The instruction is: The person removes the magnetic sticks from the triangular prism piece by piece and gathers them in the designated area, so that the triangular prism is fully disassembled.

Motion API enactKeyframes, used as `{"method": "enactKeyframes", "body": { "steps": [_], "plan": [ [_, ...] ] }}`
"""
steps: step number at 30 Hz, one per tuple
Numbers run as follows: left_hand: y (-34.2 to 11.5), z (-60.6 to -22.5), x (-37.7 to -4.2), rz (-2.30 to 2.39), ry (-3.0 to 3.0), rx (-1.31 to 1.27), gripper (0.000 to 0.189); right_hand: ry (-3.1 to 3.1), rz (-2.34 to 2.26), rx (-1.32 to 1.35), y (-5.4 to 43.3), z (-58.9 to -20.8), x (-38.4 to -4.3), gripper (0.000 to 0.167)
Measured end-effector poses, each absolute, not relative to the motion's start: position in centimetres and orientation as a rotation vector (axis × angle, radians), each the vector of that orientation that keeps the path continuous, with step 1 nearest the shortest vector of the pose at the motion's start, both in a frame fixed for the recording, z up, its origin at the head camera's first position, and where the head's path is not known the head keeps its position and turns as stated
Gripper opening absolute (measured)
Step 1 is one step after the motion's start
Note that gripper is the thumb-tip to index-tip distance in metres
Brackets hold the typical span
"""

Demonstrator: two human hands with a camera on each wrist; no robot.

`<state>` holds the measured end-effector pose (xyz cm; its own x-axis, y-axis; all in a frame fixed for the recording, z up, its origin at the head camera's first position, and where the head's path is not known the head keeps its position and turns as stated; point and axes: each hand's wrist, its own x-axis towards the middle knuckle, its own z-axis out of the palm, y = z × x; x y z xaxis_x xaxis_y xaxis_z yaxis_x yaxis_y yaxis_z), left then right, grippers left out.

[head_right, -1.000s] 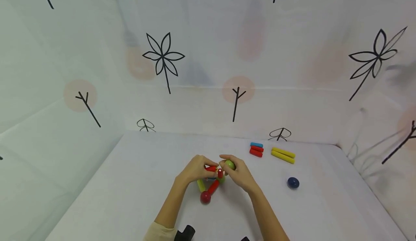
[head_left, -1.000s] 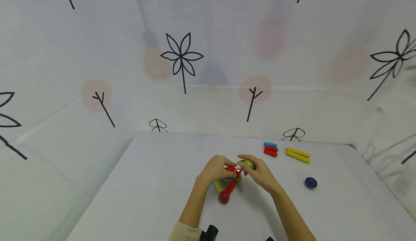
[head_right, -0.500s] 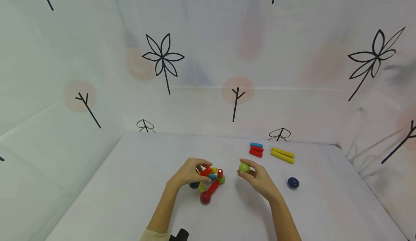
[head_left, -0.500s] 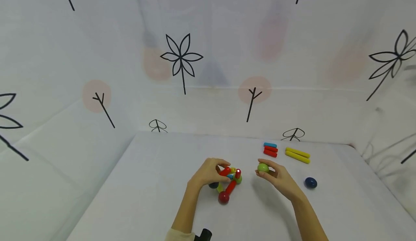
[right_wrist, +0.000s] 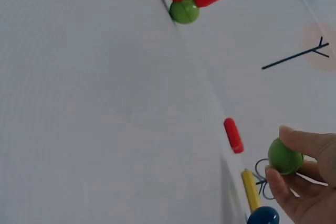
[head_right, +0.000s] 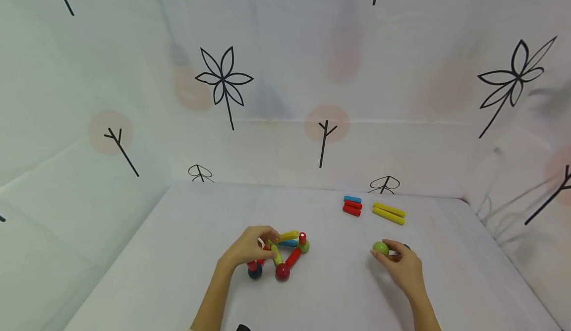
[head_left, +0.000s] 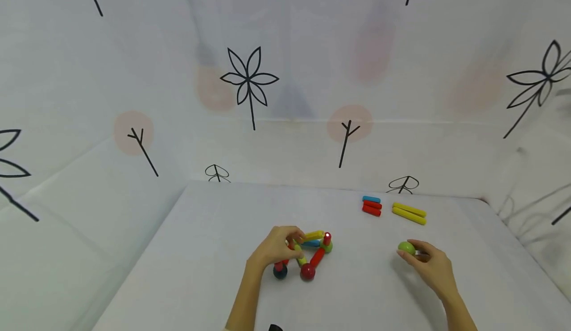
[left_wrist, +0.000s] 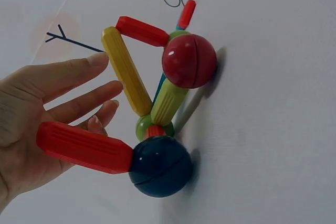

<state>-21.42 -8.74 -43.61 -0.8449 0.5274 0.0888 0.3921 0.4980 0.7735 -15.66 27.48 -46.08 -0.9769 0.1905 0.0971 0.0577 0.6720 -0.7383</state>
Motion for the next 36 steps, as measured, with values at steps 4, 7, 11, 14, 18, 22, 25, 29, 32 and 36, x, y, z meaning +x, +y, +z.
{"method": "enactKeyframes", "body": {
  "steps": [4,7,11,14,18,22,25,29,32,36],
  "plan": [
    [-8.9,-44.2,-21.2,1.313,2.572,0.771,0.036,-2.777,1.082,-0.232,28.3,-46.8,-15.3,0.055],
    [-9.1,-44.7,-21.0,1.381,2.562,0.733,0.036,-2.792,1.093,-0.284,28.8,-47.5,-15.0,0.055],
    [-9.4,-45.1,-20.8,1.466,2.587,0.714,0.030,-2.727,1.069,-0.324,29.1,-48.4,-14.7,0.050],
    [-9.5,-45.4,-20.6,1.510,2.641,0.703,0.026,-2.683,1.033,-0.346,29.2,-48.7,-14.6,0.047],
    [-9.7,-45.9,-20.0,1.555,2.686,0.685,0.024,-2.669,1.029,-0.405,29.3,-48.9,-14.5,0.047],
    [-10.0,-46.4,-19.3,1.595,2.680,0.691,0.020,-2.693,1.049,-0.441,29.7,-49.0,-14.3,0.051],
    [-10.2,-46.8,-18.7,1.615,2.651,0.680,0.017,-2.715,1.064,-0.441,30.1,-49.0,-14.2,0.056],
    [-10.5,-47.3,-18.2,1.637,2.616,0.636,0.020,-2.734,1.086,-0.451,30.6,-48.9,-14.2,0.059],
    [-10.7,-47.4,-17.9,1.655,2.597,0.634,0.023,-2.727,1.081,-0.464,30.6,-49.1,-14.3,0.058],
    [-11.1,-47.5,-17.6,1.700,2.539,0.653,0.026,-2.694,1.067,-0.487,30.4,-49.4,-14.5,0.053]
  ]
}}
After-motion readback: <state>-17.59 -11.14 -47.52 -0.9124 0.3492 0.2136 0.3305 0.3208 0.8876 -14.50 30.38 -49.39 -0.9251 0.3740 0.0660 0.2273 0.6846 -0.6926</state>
